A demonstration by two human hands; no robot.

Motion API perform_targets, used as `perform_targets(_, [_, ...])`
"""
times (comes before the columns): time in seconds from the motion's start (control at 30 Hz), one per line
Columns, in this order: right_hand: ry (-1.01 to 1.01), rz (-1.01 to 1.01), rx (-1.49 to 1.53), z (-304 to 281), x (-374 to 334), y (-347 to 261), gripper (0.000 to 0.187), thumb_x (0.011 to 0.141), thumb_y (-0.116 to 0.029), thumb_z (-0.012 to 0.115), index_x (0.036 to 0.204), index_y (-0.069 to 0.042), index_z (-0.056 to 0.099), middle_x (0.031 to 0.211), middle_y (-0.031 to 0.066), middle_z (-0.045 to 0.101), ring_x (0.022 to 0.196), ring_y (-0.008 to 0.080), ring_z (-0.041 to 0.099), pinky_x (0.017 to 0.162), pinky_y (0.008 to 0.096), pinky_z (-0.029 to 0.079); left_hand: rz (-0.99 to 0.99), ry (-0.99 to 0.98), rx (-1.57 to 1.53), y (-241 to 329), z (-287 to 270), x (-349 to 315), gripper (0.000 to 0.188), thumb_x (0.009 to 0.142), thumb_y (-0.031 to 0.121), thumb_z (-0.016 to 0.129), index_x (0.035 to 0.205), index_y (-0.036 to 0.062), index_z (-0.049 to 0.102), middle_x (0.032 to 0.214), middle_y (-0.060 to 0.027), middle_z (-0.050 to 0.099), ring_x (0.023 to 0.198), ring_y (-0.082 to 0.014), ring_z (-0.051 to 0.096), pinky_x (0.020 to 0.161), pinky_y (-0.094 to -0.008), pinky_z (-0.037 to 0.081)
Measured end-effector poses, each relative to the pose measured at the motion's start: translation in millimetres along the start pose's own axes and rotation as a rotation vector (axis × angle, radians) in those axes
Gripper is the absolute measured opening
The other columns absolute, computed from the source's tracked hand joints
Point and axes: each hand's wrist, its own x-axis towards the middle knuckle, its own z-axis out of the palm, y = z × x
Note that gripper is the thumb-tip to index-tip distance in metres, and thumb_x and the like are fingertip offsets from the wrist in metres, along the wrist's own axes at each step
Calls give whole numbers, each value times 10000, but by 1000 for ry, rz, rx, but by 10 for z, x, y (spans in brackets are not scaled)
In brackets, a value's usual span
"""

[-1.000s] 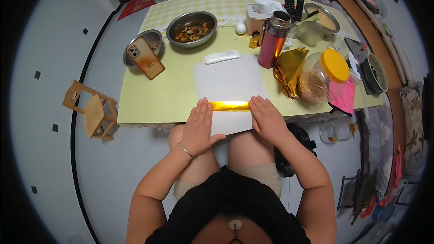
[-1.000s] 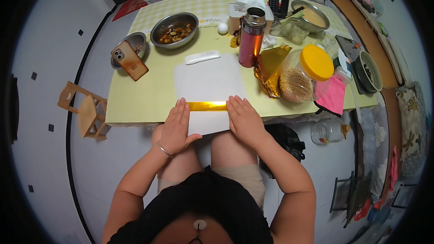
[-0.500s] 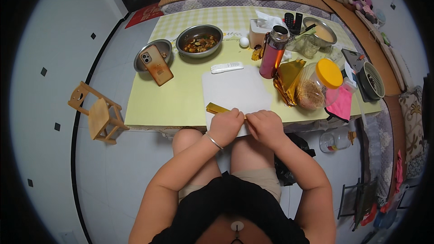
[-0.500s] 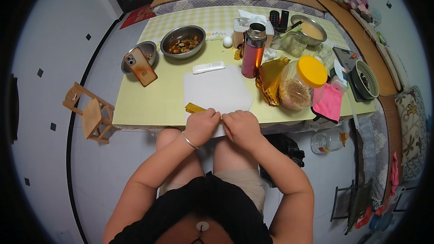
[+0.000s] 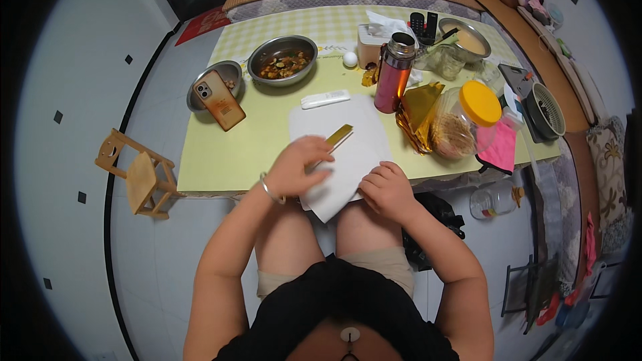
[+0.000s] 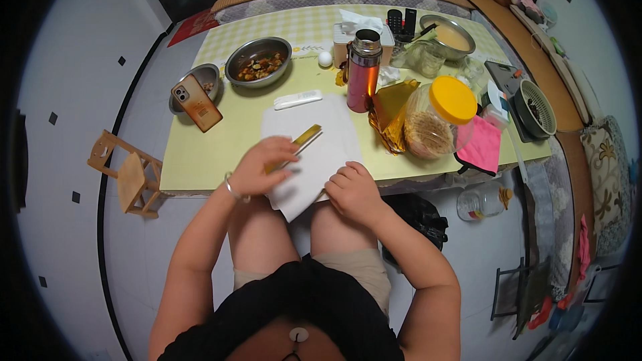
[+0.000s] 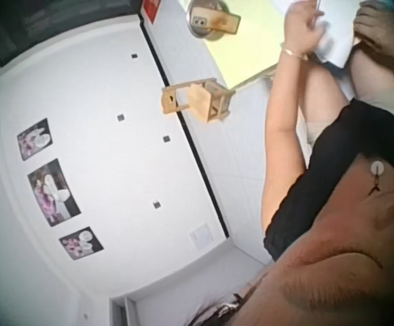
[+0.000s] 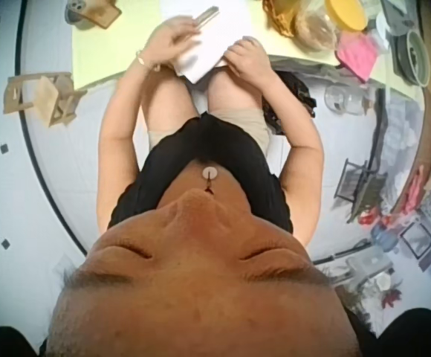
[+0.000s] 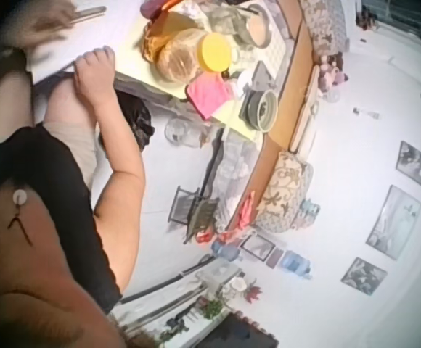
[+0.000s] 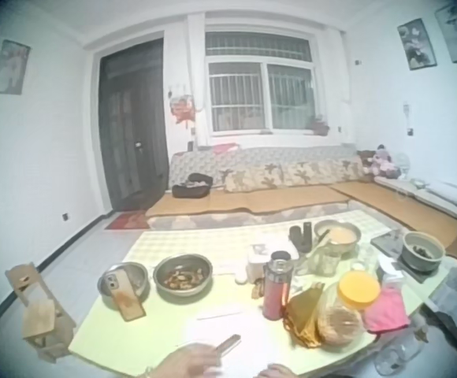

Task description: The person repeatedly folds a gold-colored sheet of paper on a white backing using both hands. They fold the sheet in half, unfold it, and repeat the folding process multiple times without completing a final shape.

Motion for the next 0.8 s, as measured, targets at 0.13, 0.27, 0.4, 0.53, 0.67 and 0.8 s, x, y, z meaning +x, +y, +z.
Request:
perform_targets(0.13, [37, 128, 83, -22, 209, -208, 82, 800, -164, 729, 828, -116, 670, 778, 35, 615, 829, 253, 602, 717, 409, 451, 7, -57, 341, 597, 265, -243, 348, 737, 297, 825, 944, 32, 731, 1106, -177, 701, 1029, -389, 656, 959, -468, 511])
perform_targets(0.27, [-150, 198, 256, -144, 330, -143, 88, 816, -163, 748, 855, -93, 711, 996, 74, 700, 975, 287, 650, 838, 421, 503, -124, 38, 264, 266, 339, -498, 123, 782, 165, 761, 839, 60, 735, 1263, -205, 666, 1233, -395, 602, 1077, -462, 454])
perform_targets(0.4, [-200, 183, 347, -203, 334, 110, 107, 820, -150, 744, 863, -55, 718, 1352, 162, 640, 1303, 368, 563, 1078, 450, 449, -30, -34, 248, 247, 75, -450, 88, 800, 104, 740, 851, 39, 708, 1482, -225, 540, 1426, -443, 440, 1154, -479, 382])
perform_targets(0.53, [-267, 175, 420, -137, 383, 257, 117, 825, -145, 737, 877, -41, 722, 1460, 198, 572, 1393, 391, 493, 1126, 440, 414, -135, -14, 161, 38, 53, -425, 111, 798, 129, 731, 825, 30, 689, 1413, -251, 582, 1348, -450, 518, 1088, -457, 442])
perform_targets(0.67, [-209, 204, 539, -1, 440, 419, 170, 833, -174, 753, 901, -22, 715, 1278, 189, 682, 1224, 375, 613, 1027, 414, 488, -275, 94, -4, 4, 97, -421, 122, 808, 128, 718, 806, 19, 662, 1256, -232, 661, 1219, -407, 601, 1013, -447, 477])
perform_targets(0.8, [-225, 642, 617, 103, 604, 481, 226, 869, -212, 785, 835, -9, 691, 964, 123, 685, 838, 225, 633, 788, 333, 525, -359, 283, 87, -78, 178, -439, 125, 792, 120, 718, 786, 15, 650, 1031, -196, 698, 1019, -381, 639, 908, -439, 502])
